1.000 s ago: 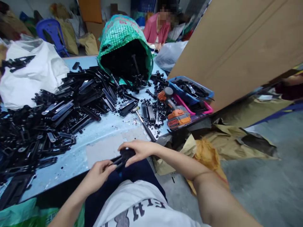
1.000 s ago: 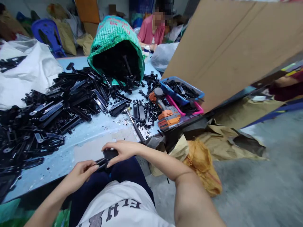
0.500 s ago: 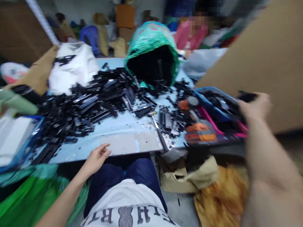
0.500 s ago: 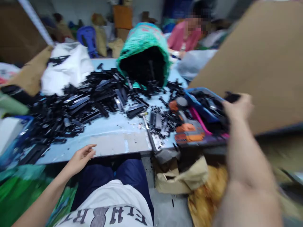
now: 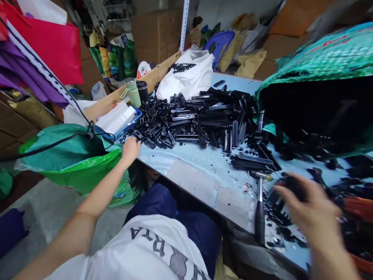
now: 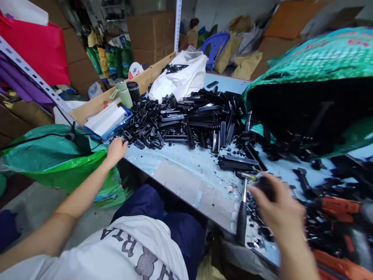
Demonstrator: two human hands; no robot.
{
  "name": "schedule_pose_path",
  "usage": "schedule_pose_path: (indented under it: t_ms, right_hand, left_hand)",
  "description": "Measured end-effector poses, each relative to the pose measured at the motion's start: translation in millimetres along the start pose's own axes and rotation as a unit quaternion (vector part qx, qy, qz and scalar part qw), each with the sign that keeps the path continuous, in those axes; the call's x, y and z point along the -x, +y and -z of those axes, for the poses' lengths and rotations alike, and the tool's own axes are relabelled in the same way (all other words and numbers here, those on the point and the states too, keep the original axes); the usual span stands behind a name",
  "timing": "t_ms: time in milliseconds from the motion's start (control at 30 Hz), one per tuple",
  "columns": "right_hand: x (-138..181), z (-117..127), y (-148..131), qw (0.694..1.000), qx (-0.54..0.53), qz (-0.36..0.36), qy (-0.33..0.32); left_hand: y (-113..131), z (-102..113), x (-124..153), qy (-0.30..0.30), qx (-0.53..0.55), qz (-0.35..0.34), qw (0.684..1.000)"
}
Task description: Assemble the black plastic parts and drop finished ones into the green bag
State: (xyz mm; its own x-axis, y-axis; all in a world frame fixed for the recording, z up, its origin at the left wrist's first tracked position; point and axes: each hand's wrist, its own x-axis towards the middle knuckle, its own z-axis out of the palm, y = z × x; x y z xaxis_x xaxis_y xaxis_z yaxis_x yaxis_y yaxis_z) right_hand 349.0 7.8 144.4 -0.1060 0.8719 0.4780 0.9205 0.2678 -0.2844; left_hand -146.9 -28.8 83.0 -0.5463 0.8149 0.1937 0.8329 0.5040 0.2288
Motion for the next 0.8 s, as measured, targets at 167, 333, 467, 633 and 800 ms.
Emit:
schedule_pose_path:
  t_ms: [167, 333, 467, 633, 800]
  right_hand:
    - [23.7, -126.8, -78.9, 0.978, -0.001, 0.114, -0.176]
    - [46.3, -158.9, -73.2, 0.971, 0.025, 0.168, -0.170]
    - [53.0, -160.8, -52.5, 0.971, 0.022, 0.175, -0.161]
    - [52.9, -157.5, -58.9, 0.970, 0.015, 0.147, -0.192]
    - [51.3, -151.3, -67.2, 0.976, -0.073, 0.073, -0.194]
  left_hand:
    - [15.0, -21.3, -64.0, -0.039, -0.009, 0.165, 0.985]
    - [16.2, -25.5, -70.3, -0.007, 0.005, 0.174, 0.985]
    - [23.4, -13.5, -34.0, 0.035, 0.052, 0.031, 0.998]
    - [75.9, -3.7, 26.5, -0.082, 0.088, -0.278, 0.953]
    - [130.0, -27.5, 60.7, -0.193, 0.052, -0.400, 0.895]
